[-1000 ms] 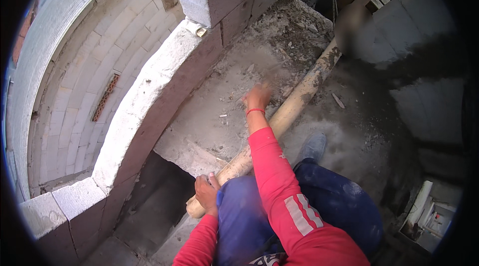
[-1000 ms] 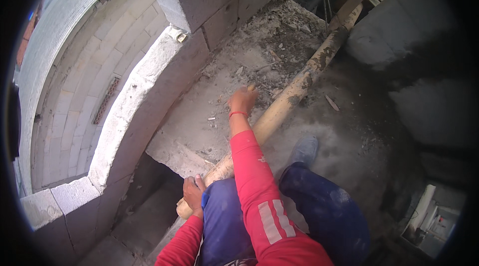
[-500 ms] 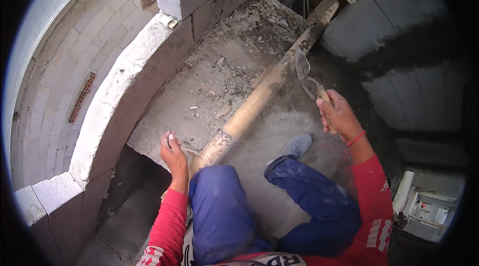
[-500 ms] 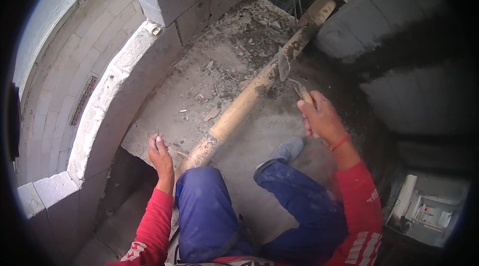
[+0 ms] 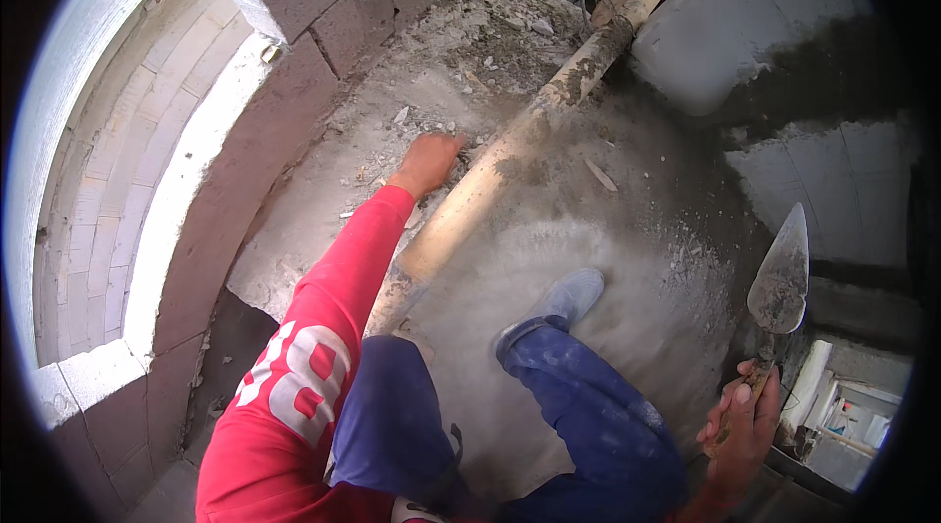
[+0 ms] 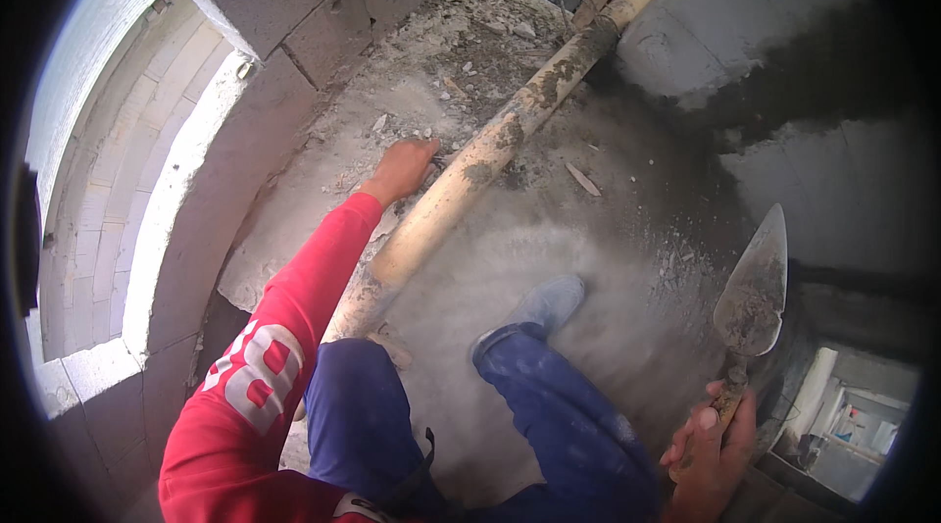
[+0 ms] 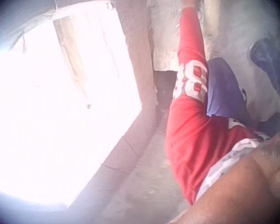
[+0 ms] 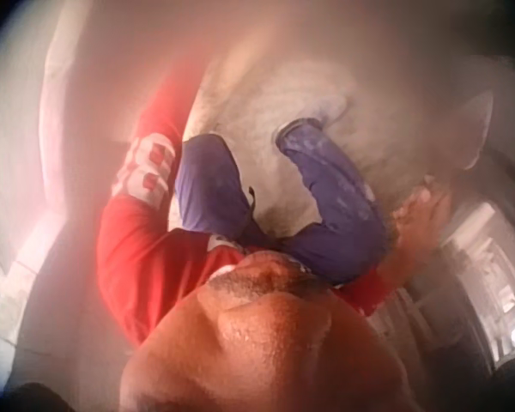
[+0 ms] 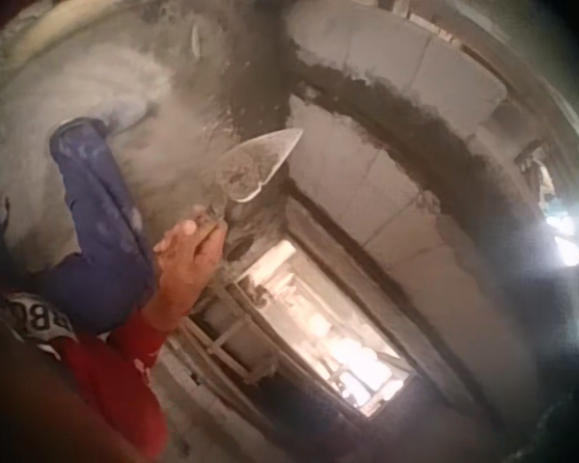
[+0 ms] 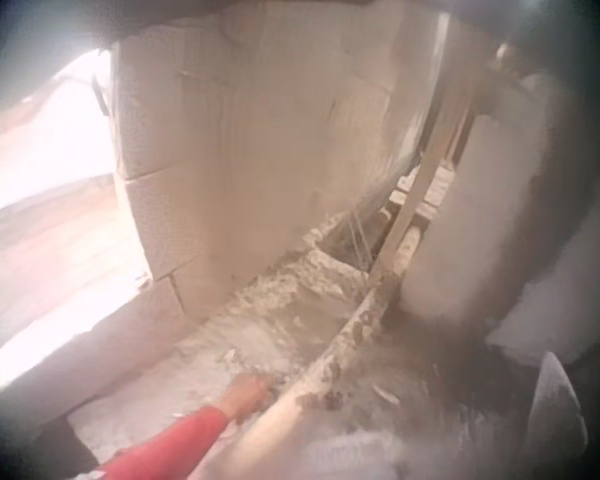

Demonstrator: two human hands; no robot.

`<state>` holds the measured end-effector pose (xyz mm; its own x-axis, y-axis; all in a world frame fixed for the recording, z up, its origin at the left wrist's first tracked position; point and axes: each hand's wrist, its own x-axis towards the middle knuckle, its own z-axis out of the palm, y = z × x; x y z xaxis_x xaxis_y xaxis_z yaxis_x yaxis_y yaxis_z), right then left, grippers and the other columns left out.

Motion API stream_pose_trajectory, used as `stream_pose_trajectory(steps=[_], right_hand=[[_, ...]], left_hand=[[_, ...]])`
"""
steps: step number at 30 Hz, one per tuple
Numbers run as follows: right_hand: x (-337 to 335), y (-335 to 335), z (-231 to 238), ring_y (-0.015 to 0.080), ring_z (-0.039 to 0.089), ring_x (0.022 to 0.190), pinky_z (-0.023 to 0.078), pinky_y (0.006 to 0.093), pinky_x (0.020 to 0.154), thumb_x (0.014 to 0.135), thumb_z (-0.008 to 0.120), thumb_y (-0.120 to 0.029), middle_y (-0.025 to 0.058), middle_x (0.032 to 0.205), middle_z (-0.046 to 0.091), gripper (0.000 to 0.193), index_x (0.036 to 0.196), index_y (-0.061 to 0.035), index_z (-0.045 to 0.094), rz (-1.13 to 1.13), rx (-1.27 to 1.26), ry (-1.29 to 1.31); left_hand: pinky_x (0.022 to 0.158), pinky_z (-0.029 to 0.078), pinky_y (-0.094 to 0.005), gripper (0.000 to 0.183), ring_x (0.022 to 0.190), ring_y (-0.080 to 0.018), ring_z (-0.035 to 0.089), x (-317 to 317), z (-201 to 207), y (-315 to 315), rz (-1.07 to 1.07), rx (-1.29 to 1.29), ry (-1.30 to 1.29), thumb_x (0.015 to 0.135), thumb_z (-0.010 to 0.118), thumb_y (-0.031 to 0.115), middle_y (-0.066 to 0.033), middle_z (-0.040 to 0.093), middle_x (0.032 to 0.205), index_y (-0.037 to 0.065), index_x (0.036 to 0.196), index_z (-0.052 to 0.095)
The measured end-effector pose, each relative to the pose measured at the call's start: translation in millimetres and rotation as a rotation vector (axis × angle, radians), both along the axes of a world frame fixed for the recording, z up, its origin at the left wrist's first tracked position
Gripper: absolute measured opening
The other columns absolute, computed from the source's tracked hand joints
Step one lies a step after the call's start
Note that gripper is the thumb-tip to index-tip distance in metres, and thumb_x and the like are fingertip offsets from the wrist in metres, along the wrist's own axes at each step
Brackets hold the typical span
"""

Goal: The person uses a trowel to smooth wet concrete on a floor. They scoop material from a bucket, spread it across the surface, and repeatedly level the area while squatting and moving around the workspace.

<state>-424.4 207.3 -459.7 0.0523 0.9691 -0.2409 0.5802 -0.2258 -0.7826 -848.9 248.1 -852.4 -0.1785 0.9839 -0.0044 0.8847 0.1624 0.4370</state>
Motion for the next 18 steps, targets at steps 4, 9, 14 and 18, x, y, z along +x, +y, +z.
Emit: stream_pose_trajectory(steps=[4,9,14,18], right_hand=[[4,7,0,0.0056,0.044,0.053,0.039,0.0223,0.044,0.103,0.053,-0.022,-0.0005,0.079,0.046,0.031,0.127,-0.0029,0.052,0.020,0.013,-0.051],[4,10,0,0.0058,0.044,0.054,0.040,0.0225,0.045,0.104,0.054,-0.024,-0.0001,0.079,0.047,0.036,0.133,-0.0023,0.051,0.016,0.019,-0.020],[-8,7,5,0.0083,0.048,0.059,0.045,0.0247,0.051,0.097,0.056,-0.022,0.0027,0.082,0.051,0.044,0.134,0.0014,0.049,0.066,0.007,-0.059],[-2,4,1,0.0078,0.048,0.062,0.045,0.0245,0.054,0.099,0.055,-0.025,0.0025,0.089,0.052,0.046,0.139,-0.0028,0.048,0.098,0.025,0.055]], left_hand=[[0.080,0.051,-0.0533,0.019,0.093,-0.0432,0.066,0,-4,-7,0.069,0.063,-0.037,0.091,0.066,0.020,-0.0220,0.069,0.092,0.004,0.101,0.064],[0.078,0.051,-0.0506,0.020,0.087,-0.0375,0.067,-10,4,-38,0.445,0.071,-0.269,0.099,0.057,0.023,-0.0210,0.068,0.091,0.005,0.100,0.064],[0.072,0.054,-0.0396,0.021,0.080,-0.0209,0.064,-30,10,-113,0.882,0.306,-1.226,0.103,0.049,0.022,-0.0111,0.068,0.094,0.004,0.106,0.060],[0.070,0.053,-0.0321,0.026,0.081,-0.0163,0.064,-29,20,-213,1.058,0.293,-1.120,0.103,0.052,0.026,-0.0069,0.066,0.098,0.003,0.112,0.058]])
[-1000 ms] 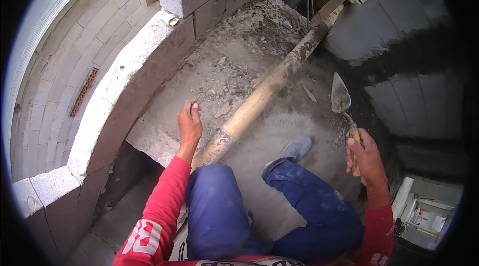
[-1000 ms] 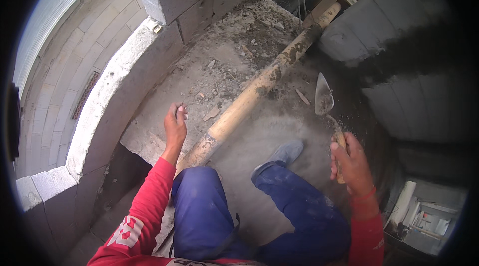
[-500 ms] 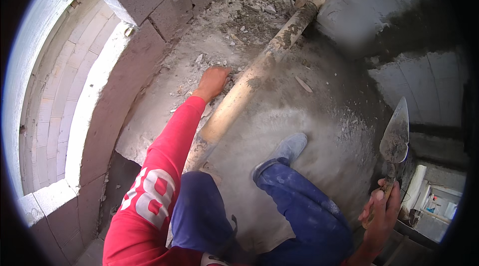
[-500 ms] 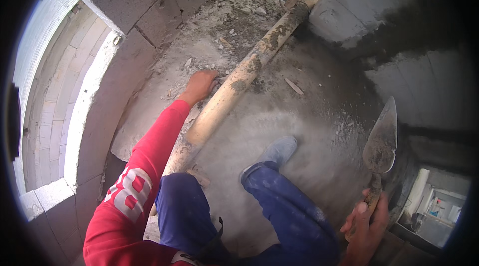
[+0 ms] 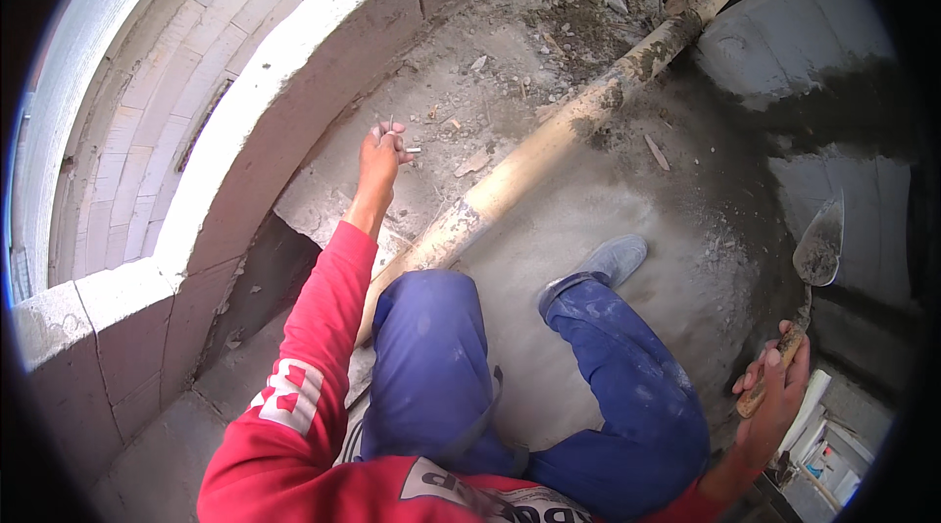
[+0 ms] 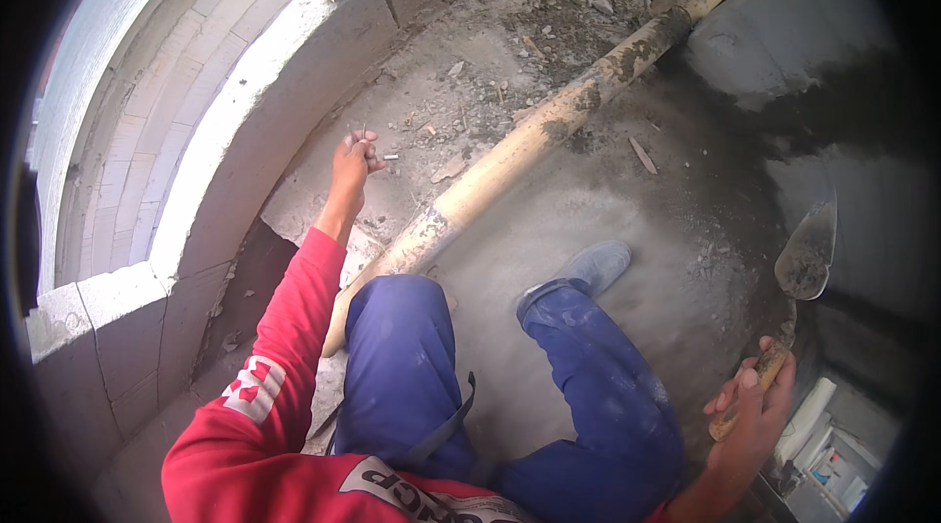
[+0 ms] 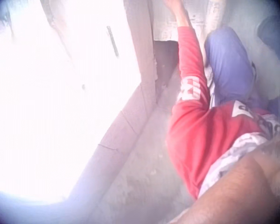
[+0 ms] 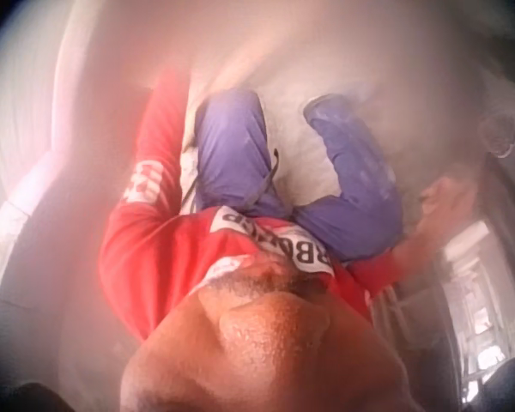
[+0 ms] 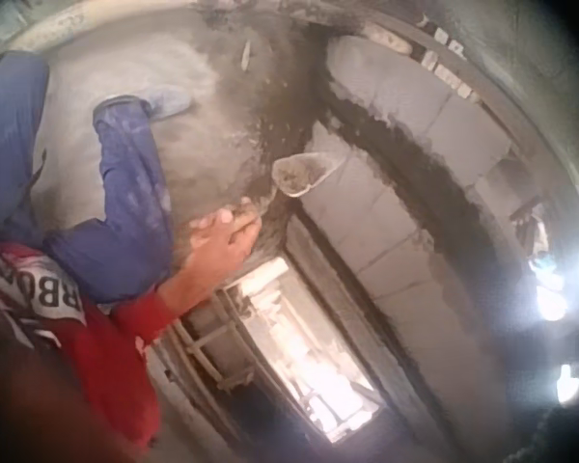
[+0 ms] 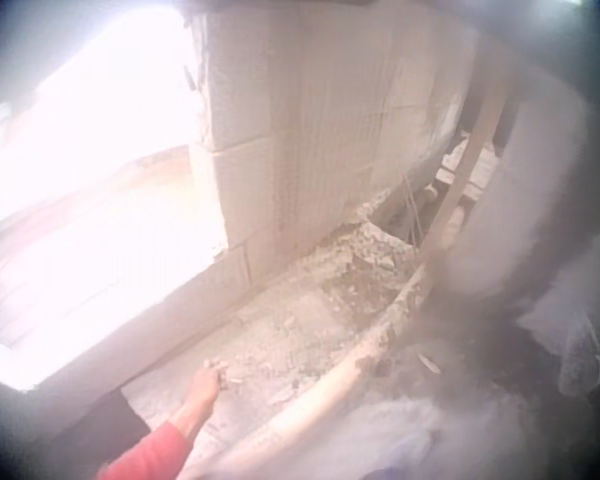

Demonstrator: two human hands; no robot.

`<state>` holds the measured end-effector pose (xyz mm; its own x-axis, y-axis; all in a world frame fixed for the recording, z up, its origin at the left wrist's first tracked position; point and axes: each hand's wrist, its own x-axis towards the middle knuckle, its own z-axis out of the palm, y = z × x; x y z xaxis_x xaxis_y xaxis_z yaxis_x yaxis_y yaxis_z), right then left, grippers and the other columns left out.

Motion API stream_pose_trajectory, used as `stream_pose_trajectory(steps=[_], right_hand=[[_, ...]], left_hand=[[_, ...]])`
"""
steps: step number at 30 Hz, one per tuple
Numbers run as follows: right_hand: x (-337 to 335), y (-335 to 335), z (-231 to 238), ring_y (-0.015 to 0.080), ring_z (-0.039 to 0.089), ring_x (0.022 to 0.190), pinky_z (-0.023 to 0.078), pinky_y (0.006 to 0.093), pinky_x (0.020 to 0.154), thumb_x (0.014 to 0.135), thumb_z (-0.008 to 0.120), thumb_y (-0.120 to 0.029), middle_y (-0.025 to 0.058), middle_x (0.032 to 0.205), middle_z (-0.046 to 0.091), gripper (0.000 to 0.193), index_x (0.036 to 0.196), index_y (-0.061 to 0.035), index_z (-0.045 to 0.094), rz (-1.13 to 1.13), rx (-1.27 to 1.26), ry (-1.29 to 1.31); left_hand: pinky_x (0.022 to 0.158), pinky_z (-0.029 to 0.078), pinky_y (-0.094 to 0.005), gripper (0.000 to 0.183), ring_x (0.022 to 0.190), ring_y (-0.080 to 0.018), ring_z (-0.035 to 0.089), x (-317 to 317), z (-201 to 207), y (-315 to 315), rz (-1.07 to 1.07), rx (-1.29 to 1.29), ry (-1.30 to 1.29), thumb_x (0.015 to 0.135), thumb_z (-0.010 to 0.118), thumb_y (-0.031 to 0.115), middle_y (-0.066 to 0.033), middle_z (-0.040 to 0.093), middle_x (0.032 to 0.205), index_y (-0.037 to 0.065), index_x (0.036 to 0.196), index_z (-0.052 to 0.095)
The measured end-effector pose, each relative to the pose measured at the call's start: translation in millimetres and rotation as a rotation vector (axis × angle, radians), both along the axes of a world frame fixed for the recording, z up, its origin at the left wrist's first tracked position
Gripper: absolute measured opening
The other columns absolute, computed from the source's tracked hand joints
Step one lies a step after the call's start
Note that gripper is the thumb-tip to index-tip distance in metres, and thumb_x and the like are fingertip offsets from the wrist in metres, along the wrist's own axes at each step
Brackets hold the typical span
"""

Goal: The person uses a trowel to smooth wet concrete on a floor. They scoop material from a bucket, spread it across the surface, and repeatedly level the area while squatting and moving around the workspace.

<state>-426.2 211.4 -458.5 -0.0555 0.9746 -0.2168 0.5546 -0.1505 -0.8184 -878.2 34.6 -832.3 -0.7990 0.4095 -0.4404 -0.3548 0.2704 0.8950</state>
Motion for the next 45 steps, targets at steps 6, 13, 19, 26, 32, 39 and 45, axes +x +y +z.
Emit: stream_pose_trajectory(steps=[6,13,19,26,32,39,45], right_hand=[[22,-7,-3,0.0061,0.047,0.060,0.042,0.0224,0.052,0.105,0.054,-0.030,0.0005,0.087,0.051,0.043,0.142,-0.0106,0.048,-0.068,0.024,0.128],[62,-20,-13,0.0052,0.048,0.058,0.040,0.0225,0.047,0.104,0.059,-0.032,-0.0016,0.081,0.051,0.039,0.137,-0.0124,0.053,-0.131,0.008,0.120],[72,-44,20,0.0050,0.048,0.057,0.040,0.0214,0.047,0.106,0.056,-0.029,-0.0017,0.081,0.050,0.037,0.138,-0.0124,0.053,-0.120,0.077,0.202],[68,5,-20,0.0055,0.048,0.056,0.042,0.0211,0.046,0.106,0.055,-0.025,-0.0002,0.080,0.052,0.030,0.130,-0.0061,0.054,0.106,-0.097,0.062],[49,6,-173,0.0082,0.052,0.060,0.047,0.0258,0.053,0.101,0.063,-0.032,0.0000,0.077,0.054,0.037,0.127,-0.0066,0.059,0.351,-0.364,-0.219],[-11,-44,-295,0.0305,0.065,0.074,0.051,0.0393,0.072,0.096,0.066,-0.037,0.0170,0.081,0.067,0.040,0.113,-0.0014,0.066,0.917,-0.233,-0.374],[-66,-48,-333,0.0315,0.066,0.076,0.050,0.0413,0.072,0.096,0.065,-0.037,0.0183,0.081,0.066,0.039,0.113,-0.0023,0.065,0.957,-0.492,-0.268]], left_hand=[[0.080,0.054,-0.0388,0.037,0.086,-0.0239,0.068,62,23,-77,-0.145,-0.435,0.142,0.095,0.065,0.033,-0.0147,0.072,0.092,-0.003,0.100,0.070],[0.078,0.051,-0.0386,0.030,0.073,-0.0251,0.066,62,1,-40,-0.561,-0.459,0.183,0.092,0.070,0.030,-0.0114,0.070,0.078,0.000,0.089,0.073],[0.058,0.035,-0.0289,0.019,0.050,-0.0057,0.025,41,69,-93,-0.115,0.142,-0.464,0.097,0.064,0.025,0.0110,0.028,0.057,0.012,0.083,0.058],[0.061,0.041,-0.0357,0.031,0.053,-0.0144,0.045,45,102,-309,-0.035,-0.571,-0.044,0.095,0.059,0.029,-0.0019,0.047,0.059,0.006,0.075,0.058],[0.067,0.045,-0.0460,0.038,0.068,-0.0284,0.060,99,102,-304,0.019,-0.819,0.292,0.098,0.054,0.031,-0.0188,0.057,0.069,-0.004,0.082,0.058],[0.073,0.047,-0.0506,0.027,0.084,-0.0481,0.063,160,49,-211,0.072,-0.740,0.453,0.103,0.052,0.022,-0.0268,0.065,0.086,-0.002,0.091,0.056],[0.070,0.048,-0.0518,0.022,0.081,-0.0458,0.063,165,35,-200,-0.002,-0.889,0.555,0.102,0.053,0.022,-0.0220,0.066,0.084,0.003,0.092,0.055]])
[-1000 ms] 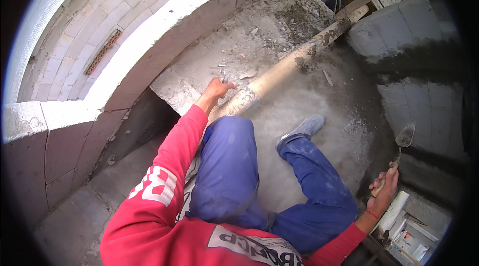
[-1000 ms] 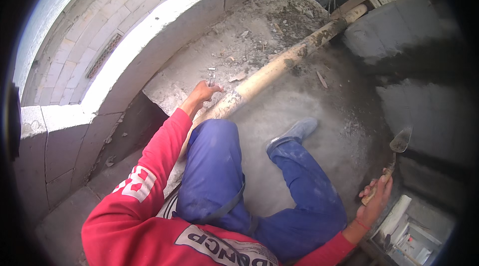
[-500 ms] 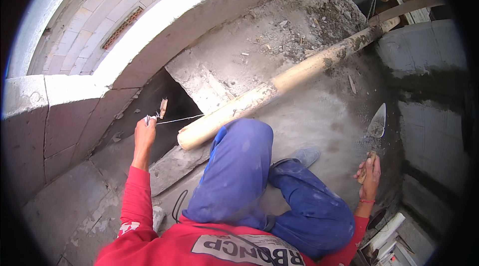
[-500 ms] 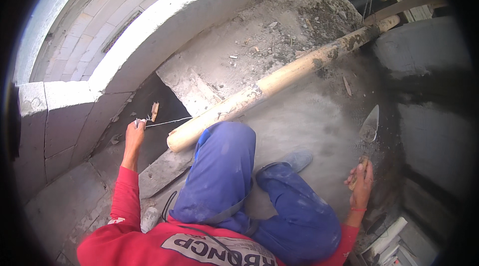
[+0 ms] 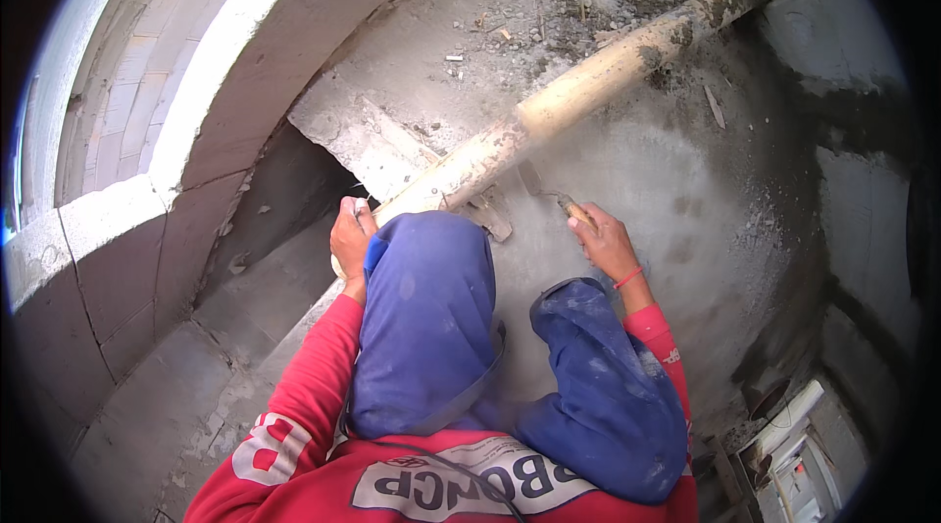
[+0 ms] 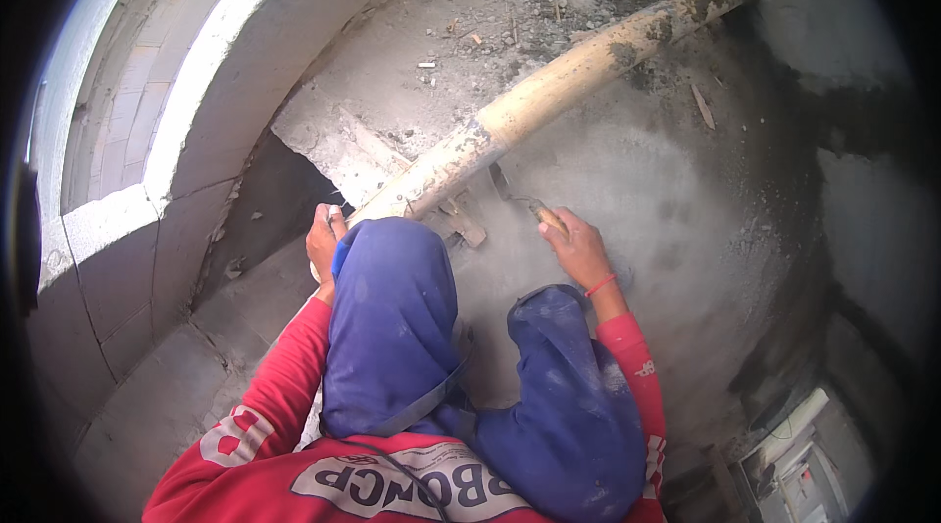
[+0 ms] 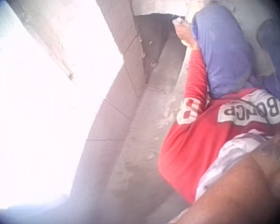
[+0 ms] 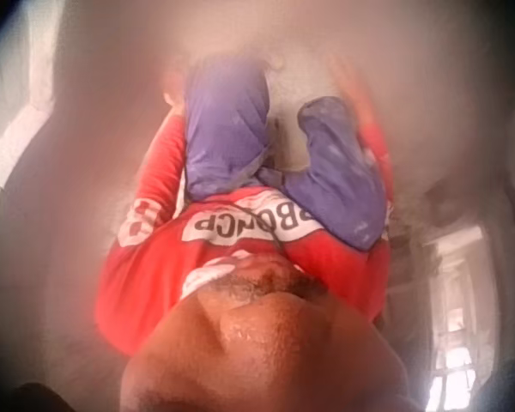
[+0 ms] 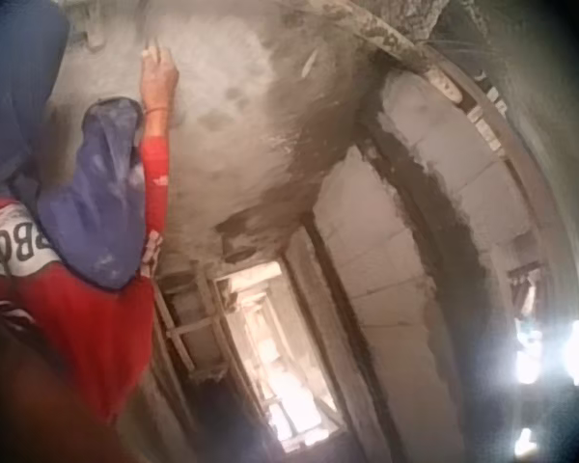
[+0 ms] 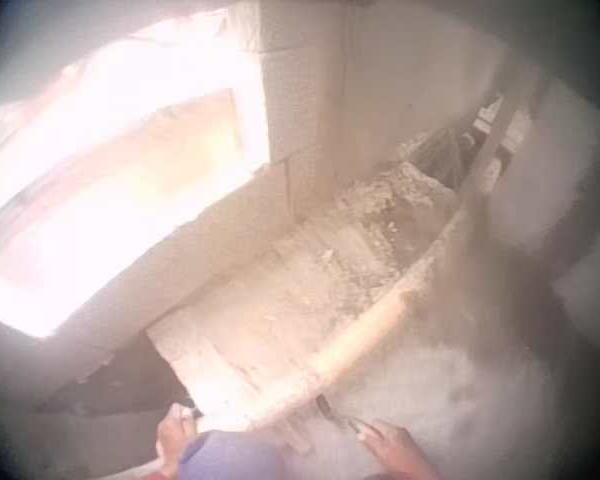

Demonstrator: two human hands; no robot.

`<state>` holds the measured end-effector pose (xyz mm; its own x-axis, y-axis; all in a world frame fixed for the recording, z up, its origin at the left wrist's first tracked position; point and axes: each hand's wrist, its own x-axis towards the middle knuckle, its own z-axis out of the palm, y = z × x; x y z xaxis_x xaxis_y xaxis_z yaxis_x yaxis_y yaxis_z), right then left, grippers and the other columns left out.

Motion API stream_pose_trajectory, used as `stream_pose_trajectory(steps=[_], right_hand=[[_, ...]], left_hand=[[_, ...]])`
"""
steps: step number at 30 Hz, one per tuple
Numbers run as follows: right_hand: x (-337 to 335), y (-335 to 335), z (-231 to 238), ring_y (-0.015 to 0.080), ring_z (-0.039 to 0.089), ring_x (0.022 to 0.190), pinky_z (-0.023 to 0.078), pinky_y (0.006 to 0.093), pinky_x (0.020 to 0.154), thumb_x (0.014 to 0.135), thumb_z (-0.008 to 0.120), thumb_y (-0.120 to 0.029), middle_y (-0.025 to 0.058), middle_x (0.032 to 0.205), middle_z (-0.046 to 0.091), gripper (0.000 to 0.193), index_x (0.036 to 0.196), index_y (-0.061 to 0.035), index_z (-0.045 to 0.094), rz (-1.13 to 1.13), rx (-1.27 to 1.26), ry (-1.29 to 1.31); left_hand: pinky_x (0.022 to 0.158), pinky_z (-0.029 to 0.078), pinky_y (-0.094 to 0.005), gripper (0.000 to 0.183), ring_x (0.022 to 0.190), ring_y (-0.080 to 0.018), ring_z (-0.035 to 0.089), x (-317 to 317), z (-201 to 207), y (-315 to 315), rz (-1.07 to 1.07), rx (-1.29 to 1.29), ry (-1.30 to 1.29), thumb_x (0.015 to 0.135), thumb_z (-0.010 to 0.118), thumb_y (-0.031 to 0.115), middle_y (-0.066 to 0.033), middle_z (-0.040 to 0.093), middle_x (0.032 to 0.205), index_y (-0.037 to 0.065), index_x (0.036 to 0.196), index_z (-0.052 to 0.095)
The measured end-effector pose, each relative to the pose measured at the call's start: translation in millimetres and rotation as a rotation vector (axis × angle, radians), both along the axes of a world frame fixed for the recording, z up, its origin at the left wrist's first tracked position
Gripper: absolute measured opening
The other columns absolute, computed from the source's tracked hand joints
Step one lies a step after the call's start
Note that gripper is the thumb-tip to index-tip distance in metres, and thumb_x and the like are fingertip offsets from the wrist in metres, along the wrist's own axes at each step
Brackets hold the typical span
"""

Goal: The person uses a trowel to smooth wet concrete on a floor. They scoop material from a bucket, spread it across the surface, and repeatedly level the area while squatting and moving around the workspace.

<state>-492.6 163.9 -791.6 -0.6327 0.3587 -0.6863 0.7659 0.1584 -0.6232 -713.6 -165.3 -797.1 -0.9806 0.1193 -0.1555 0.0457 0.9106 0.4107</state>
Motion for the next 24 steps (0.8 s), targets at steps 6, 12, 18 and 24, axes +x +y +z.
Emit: stream_pose_trajectory(steps=[6,12,18,24], right_hand=[[-29,-17,-28,0.0397,0.066,0.083,0.050,0.0445,0.074,0.095,0.064,-0.037,0.0196,0.087,0.069,0.036,0.115,-0.0062,0.067,0.180,-0.013,0.210],[-6,26,-19,0.0420,0.066,0.090,0.052,0.0459,0.079,0.094,0.064,-0.036,0.0209,0.096,0.071,0.036,0.120,-0.0102,0.068,0.055,0.299,0.162],[13,39,15,0.0349,0.068,0.092,0.052,0.0409,0.084,0.090,0.071,-0.029,0.0190,0.098,0.072,0.035,0.116,-0.0059,0.070,0.222,-0.037,0.056],[11,43,6,0.0353,0.069,0.094,0.052,0.0399,0.085,0.090,0.069,-0.032,0.0170,0.100,0.073,0.034,0.117,-0.0112,0.072,0.166,0.074,0.079]], left_hand=[[0.069,0.047,-0.0466,0.027,0.069,-0.0386,0.058,-3,-8,-7,-0.044,0.082,-0.100,0.105,0.048,0.026,-0.0204,0.061,0.077,0.004,0.094,0.056],[0.065,0.045,-0.0472,0.022,0.066,-0.0391,0.056,-3,-5,-1,-0.047,0.027,-0.034,0.102,0.051,0.021,-0.0204,0.058,0.072,0.003,0.089,0.053],[0.061,0.044,-0.0439,0.013,0.061,-0.0330,0.052,-4,-5,-1,-0.077,0.025,-0.004,0.093,0.055,0.012,-0.0168,0.053,0.068,0.003,0.085,0.049],[0.065,0.046,-0.0457,0.033,0.064,-0.0375,0.055,-8,-6,-11,-0.076,-0.007,-0.026,0.106,0.048,0.032,-0.0190,0.057,0.071,0.005,0.087,0.054]])
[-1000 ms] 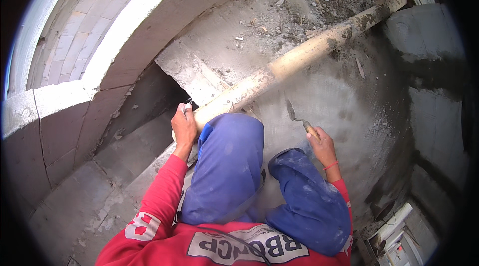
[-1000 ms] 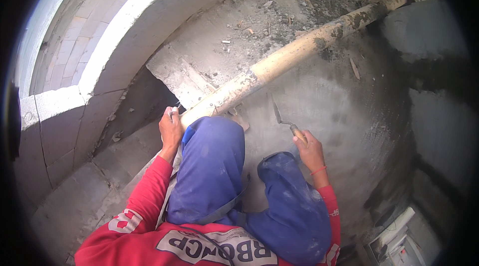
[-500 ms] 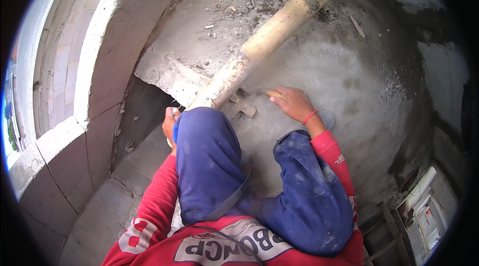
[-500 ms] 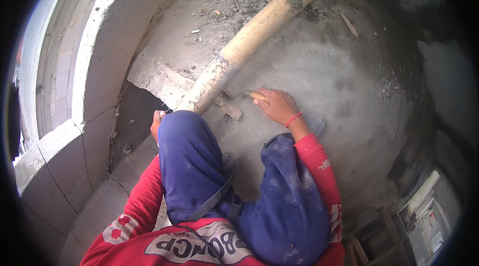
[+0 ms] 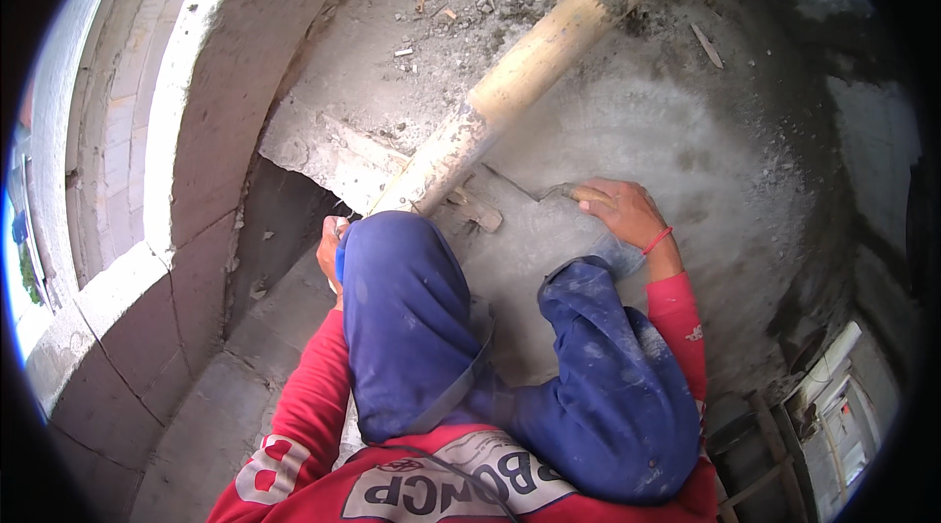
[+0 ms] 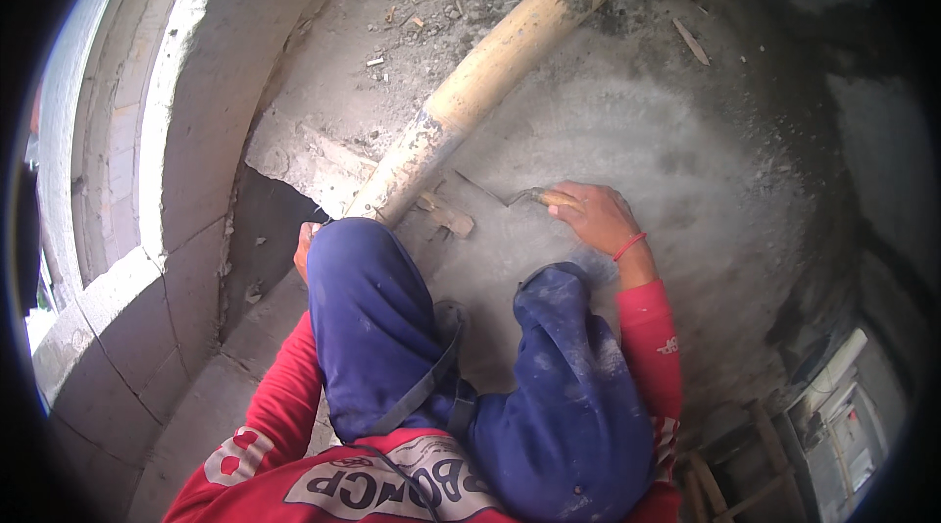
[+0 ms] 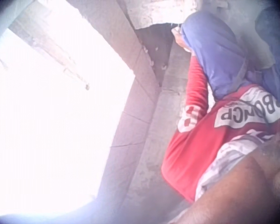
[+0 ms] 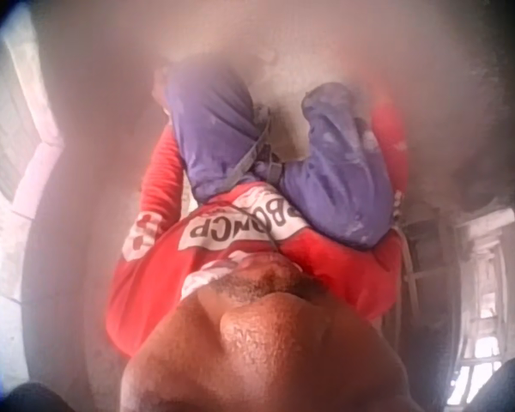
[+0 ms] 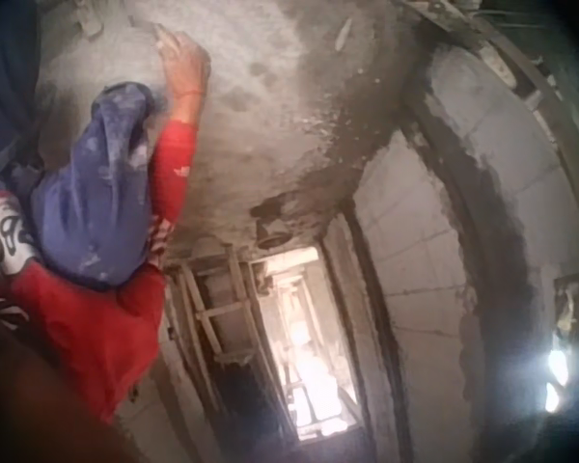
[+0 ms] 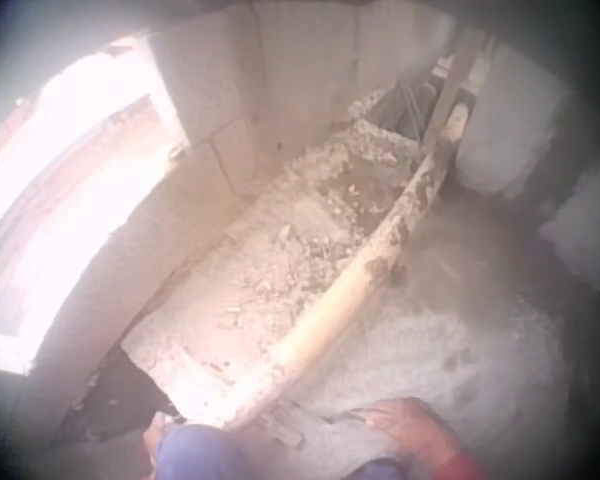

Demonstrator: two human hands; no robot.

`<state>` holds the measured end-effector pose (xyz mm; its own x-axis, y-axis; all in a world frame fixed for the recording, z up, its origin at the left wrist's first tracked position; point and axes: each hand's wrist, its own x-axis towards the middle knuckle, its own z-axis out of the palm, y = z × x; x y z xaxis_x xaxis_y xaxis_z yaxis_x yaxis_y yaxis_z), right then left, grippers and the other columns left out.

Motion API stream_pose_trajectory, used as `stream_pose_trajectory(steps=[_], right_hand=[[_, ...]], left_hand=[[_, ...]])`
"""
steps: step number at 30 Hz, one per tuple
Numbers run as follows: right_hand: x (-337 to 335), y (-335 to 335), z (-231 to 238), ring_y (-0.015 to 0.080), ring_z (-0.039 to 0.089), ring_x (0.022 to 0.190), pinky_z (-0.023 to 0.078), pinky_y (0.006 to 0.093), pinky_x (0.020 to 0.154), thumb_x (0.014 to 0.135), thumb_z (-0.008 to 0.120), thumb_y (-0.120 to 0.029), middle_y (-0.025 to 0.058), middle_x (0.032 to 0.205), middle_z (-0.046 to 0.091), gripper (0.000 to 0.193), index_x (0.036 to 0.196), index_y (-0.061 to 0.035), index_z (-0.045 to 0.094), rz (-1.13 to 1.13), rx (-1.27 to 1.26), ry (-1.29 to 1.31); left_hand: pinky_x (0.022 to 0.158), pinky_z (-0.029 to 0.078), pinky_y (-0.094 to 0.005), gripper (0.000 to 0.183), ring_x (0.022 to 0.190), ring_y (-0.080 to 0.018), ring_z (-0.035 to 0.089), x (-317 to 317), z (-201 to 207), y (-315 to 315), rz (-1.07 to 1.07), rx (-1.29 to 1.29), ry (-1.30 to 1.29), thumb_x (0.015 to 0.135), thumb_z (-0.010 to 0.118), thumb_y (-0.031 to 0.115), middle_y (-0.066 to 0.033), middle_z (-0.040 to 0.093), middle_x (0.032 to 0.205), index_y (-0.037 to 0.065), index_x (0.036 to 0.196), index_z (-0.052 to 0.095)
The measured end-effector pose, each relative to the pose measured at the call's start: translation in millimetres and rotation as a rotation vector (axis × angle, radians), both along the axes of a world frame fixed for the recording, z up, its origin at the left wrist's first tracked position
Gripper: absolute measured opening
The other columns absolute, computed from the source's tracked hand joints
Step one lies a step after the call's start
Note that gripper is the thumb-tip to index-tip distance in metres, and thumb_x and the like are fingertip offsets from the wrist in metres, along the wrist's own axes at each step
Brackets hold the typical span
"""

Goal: The person uses a trowel to smooth wet concrete on a floor. They scoop material from a bucket, spread it across the surface, and repeatedly level the area while squatting and moving around the workspace.

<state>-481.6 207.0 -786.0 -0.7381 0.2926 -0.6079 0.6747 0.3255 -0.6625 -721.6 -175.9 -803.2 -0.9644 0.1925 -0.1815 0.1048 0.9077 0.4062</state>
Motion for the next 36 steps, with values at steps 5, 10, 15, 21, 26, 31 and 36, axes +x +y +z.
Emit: stream_pose_trajectory(steps=[5,10,15,21,26,31,36], right_hand=[[-8,13,-4,0.0365,0.068,0.093,0.052,0.0411,0.085,0.091,0.069,-0.035,0.0184,0.099,0.073,0.038,0.118,-0.0082,0.071,-0.098,-0.036,0.053],[-69,-21,-57,0.0386,0.068,0.094,0.053,0.0446,0.084,0.093,0.067,-0.036,0.0183,0.099,0.073,0.032,0.114,-0.0120,0.072,0.079,-0.021,0.199],[-73,-31,-61,0.0394,0.068,0.094,0.053,0.0466,0.083,0.093,0.066,-0.036,0.0169,0.099,0.073,0.030,0.113,-0.0153,0.072,0.078,0.006,0.213],[-45,-40,-49,0.0387,0.068,0.092,0.052,0.0454,0.081,0.093,0.067,-0.037,0.0160,0.096,0.072,0.034,0.115,-0.0104,0.070,-0.130,-0.026,0.127],[-17,-15,-47,0.0358,0.069,0.091,0.052,0.0435,0.081,0.093,0.068,-0.039,0.0170,0.095,0.072,0.037,0.116,-0.0087,0.069,-0.290,0.240,0.151],[24,22,-39,0.0334,0.068,0.088,0.052,0.0405,0.082,0.095,0.068,-0.039,0.0167,0.095,0.072,0.039,0.117,-0.0070,0.067,-0.519,0.343,0.107],[-2,3,-14,0.0330,0.068,0.088,0.052,0.0393,0.081,0.094,0.070,-0.036,0.0167,0.095,0.071,0.038,0.118,-0.0066,0.067,-0.387,0.049,0.000]], left_hand=[[0.065,0.046,-0.0452,0.033,0.065,-0.0363,0.056,3,-4,1,-0.008,0.005,-0.013,0.106,0.048,0.032,-0.0184,0.058,0.071,0.005,0.087,0.054],[0.065,0.047,-0.0448,0.034,0.065,-0.0351,0.057,1,-6,1,-0.023,0.033,-0.015,0.106,0.047,0.032,-0.0177,0.058,0.072,0.005,0.086,0.054],[0.064,0.045,-0.0440,0.028,0.064,-0.0330,0.054,-1,-6,-1,-0.019,0.015,-0.024,0.103,0.049,0.026,-0.0168,0.055,0.070,0.004,0.086,0.051],[0.062,0.044,-0.0432,0.022,0.062,-0.0304,0.051,-1,-4,2,-0.013,-0.009,-0.039,0.100,0.052,0.020,-0.0158,0.052,0.069,0.003,0.086,0.049],[0.061,0.042,-0.0431,0.020,0.061,-0.0296,0.048,0,-11,2,-0.008,-0.003,-0.061,0.098,0.053,0.016,-0.0159,0.050,0.068,0.002,0.086,0.047],[0.063,0.042,-0.0459,0.023,0.062,-0.0349,0.046,-1,-5,-1,0.018,0.033,-0.072,0.100,0.052,0.019,-0.0198,0.049,0.069,0.001,0.086,0.048],[0.064,0.042,-0.0451,0.022,0.063,-0.0333,0.044,-2,-8,-16,0.018,0.005,-0.044,0.100,0.051,0.020,-0.0189,0.050,0.069,0.002,0.087,0.049]])
